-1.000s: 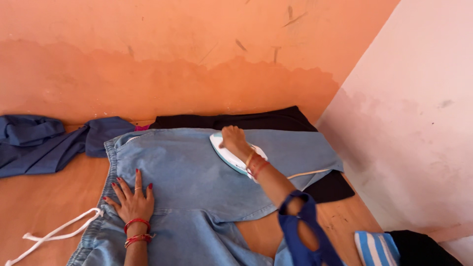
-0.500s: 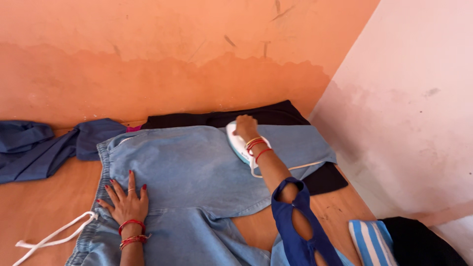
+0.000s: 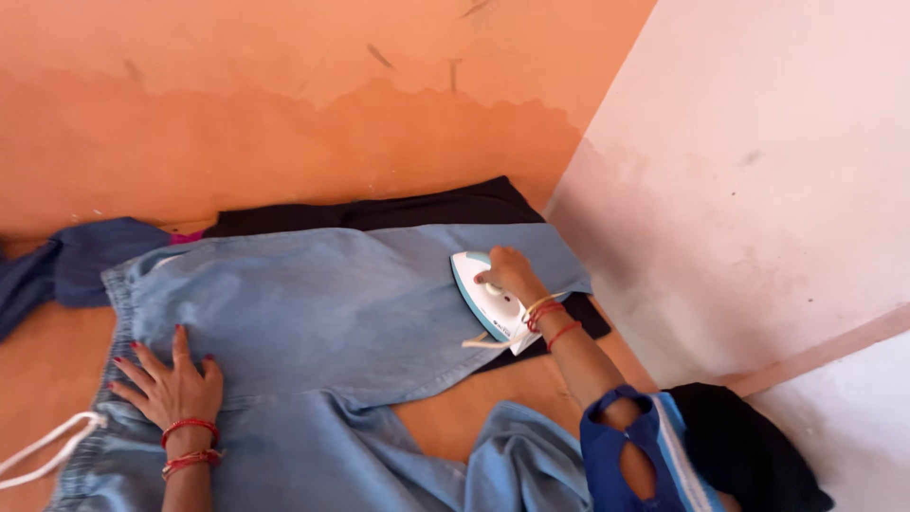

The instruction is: The person irons a black shirt and then a pair of light blue pants on a wooden table using a handheld electric iron. The person smooths the fabric with one hand while moving the iron with the other, then switches garments and continues ironing.

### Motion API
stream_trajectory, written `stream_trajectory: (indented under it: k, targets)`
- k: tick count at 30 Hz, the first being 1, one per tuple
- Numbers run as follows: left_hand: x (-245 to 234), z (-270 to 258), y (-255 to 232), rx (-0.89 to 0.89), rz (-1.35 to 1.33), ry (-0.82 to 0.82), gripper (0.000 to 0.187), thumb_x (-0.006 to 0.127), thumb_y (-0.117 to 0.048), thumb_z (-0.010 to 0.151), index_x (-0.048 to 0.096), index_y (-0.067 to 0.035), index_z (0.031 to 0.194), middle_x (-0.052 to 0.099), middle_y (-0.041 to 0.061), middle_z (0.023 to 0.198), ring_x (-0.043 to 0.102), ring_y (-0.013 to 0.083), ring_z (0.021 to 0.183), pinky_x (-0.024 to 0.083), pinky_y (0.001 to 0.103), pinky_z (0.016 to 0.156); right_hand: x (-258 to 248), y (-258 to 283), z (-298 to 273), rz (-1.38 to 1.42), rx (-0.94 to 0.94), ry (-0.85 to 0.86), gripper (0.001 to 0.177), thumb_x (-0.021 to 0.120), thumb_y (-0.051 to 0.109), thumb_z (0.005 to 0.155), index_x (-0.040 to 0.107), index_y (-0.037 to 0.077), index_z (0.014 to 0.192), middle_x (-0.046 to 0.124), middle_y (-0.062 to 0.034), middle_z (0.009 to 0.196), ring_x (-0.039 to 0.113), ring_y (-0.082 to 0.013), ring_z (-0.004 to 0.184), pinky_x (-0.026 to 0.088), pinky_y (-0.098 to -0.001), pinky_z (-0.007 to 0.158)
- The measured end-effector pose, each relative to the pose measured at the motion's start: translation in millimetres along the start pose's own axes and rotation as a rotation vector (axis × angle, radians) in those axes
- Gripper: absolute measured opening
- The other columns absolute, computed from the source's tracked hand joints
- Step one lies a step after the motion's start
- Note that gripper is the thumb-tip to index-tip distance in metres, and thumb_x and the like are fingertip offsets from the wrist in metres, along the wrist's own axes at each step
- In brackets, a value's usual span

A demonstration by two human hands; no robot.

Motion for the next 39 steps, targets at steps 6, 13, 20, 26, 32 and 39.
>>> stream_trajectory:
  k: [6,13,20,26,32,39]
  targets:
    - [-22,15,-180,0.402,-0.344,-0.027,0.056,0.073,-0.028,0.09,0.061,-0.014,0.143,0.053,0.012,0.15,0.045,0.0388,0.144,0.034,0.053,0.125,17,-16,1,-0.051,-0.021,-0.021,0.049,0.087,0.04,0.074,0.074,-0.001,0.099,0.073,-0.0243,0.1,0.072,-0.0408,0.098,0.057,-0.0473,0.087]
    - [92,20,-302,0.357,-0.106,0.505,0.059,0.046,-0.058,0.096,0.042,-0.039,0.152,0.032,-0.007,0.164,0.022,0.0253,0.154,0.008,0.071,0.119,19,-31,-15,0.325,-0.27,0.073,0.049,0.084,0.028,0.077,0.061,-0.008,0.1,0.069,-0.0233,0.077,0.067,-0.0326,0.062,0.054,-0.0422,0.057]
    - [103,17,-283,0.191,0.022,0.362,0.065,0.037,-0.055,0.099,0.036,-0.026,0.157,0.027,-0.003,0.167,0.011,0.0367,0.155,-0.002,0.065,0.12,5,-28,-31,0.438,-0.217,0.252,0.048,0.083,0.037,0.078,0.059,0.0,0.098,0.066,-0.0109,0.065,0.062,-0.0168,0.042,0.049,-0.0299,0.039]
    - [105,16,-267,0.095,0.053,0.279,0.072,0.039,-0.049,0.098,0.034,-0.009,0.158,0.023,0.011,0.168,0.008,0.0366,0.157,-0.003,0.053,0.125,-13,59,42,0.348,-0.439,0.213,0.054,0.084,0.047,0.074,0.067,0.006,0.105,0.067,-0.0089,0.069,0.061,-0.0203,0.047,0.048,-0.0358,0.045]
    - [99,17,-257,0.018,0.058,0.211,0.08,0.044,-0.051,0.095,0.035,0.0,0.157,0.023,0.024,0.166,0.008,0.0383,0.157,-0.002,0.051,0.125,18,166,105,0.141,-0.648,-0.161,0.057,0.087,0.048,0.068,0.073,0.006,0.105,0.071,-0.0216,0.102,0.067,-0.0417,0.097,0.053,-0.0516,0.082]
    - [101,17,-247,0.006,0.008,0.179,0.083,0.046,-0.051,0.094,0.036,0.002,0.158,0.022,0.028,0.167,0.009,0.0381,0.159,-0.003,0.051,0.127,33,180,136,0.061,-0.449,-0.172,0.041,0.086,0.037,0.067,0.074,0.008,0.093,0.074,-0.0186,0.101,0.071,-0.0384,0.099,0.056,-0.0505,0.086]
Point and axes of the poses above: each hand's wrist, its own z-axis towards the middle knuckle, its own x-axis out of the palm, y = z × x, the point moved 10 cm from there along z, towards the middle knuckle
